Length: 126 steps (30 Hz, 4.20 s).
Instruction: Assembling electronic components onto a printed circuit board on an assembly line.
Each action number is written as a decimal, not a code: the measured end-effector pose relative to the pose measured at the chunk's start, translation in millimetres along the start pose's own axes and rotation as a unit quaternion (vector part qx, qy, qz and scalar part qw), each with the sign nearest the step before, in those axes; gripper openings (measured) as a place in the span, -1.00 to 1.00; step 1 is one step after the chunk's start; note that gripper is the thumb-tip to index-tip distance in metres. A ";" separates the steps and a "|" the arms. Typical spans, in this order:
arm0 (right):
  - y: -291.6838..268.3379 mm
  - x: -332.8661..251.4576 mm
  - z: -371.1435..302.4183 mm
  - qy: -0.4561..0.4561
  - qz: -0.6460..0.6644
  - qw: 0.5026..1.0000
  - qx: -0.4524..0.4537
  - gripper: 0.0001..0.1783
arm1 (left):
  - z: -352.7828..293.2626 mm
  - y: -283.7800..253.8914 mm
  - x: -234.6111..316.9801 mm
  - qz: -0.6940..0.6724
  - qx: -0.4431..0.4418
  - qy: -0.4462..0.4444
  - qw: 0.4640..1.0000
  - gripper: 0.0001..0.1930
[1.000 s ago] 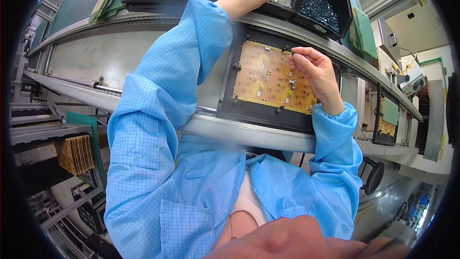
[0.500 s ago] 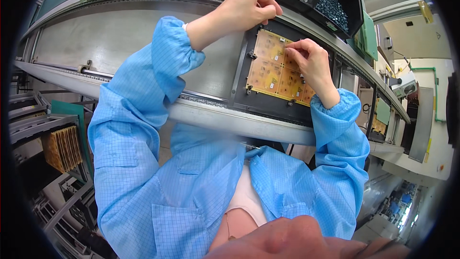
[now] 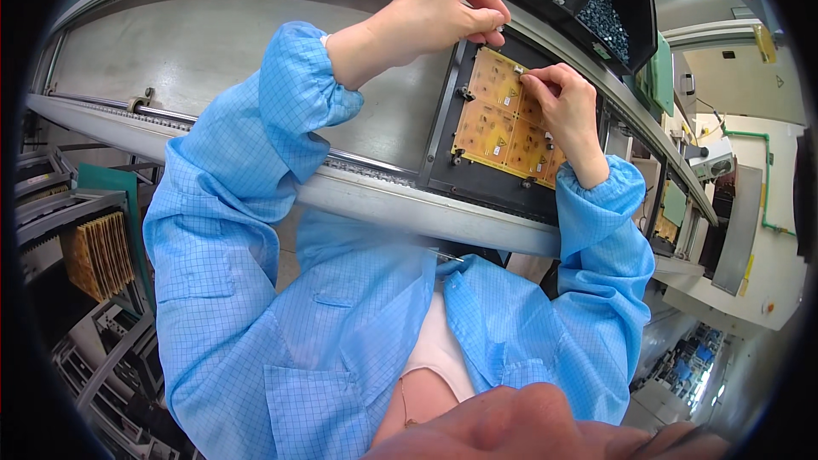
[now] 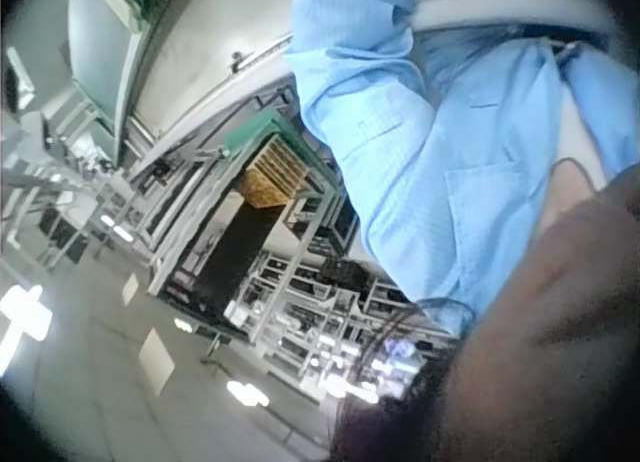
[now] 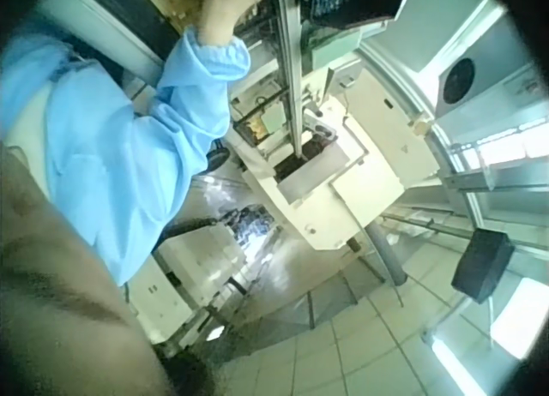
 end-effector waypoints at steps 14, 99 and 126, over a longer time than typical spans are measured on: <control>-3.0 -24.6 -14.7 -0.143 -0.065 0.985 0.076 -0.86 | -4.4 -10.7 -11.5 0.011 0.003 -0.045 0.999 -0.76; -9.9 -16.4 -14.3 -0.153 -0.086 0.982 0.071 -0.88 | -16.9 17.9 -14.7 0.029 0.008 -0.013 0.999 -0.87; -86.2 28.5 131.7 -0.106 -0.253 0.936 0.221 -0.82 | -14.5 50.8 2.0 0.185 -0.090 0.050 0.977 -0.87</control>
Point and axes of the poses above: each hand's wrist, its own z-axis towards the middle knuckle, its own y-axis out of the palm, x = y × z, the point moved 10 cm from there along z, towards the middle knuckle, and after that the axes turned 12 degrees about y, right-handed, at the moved point
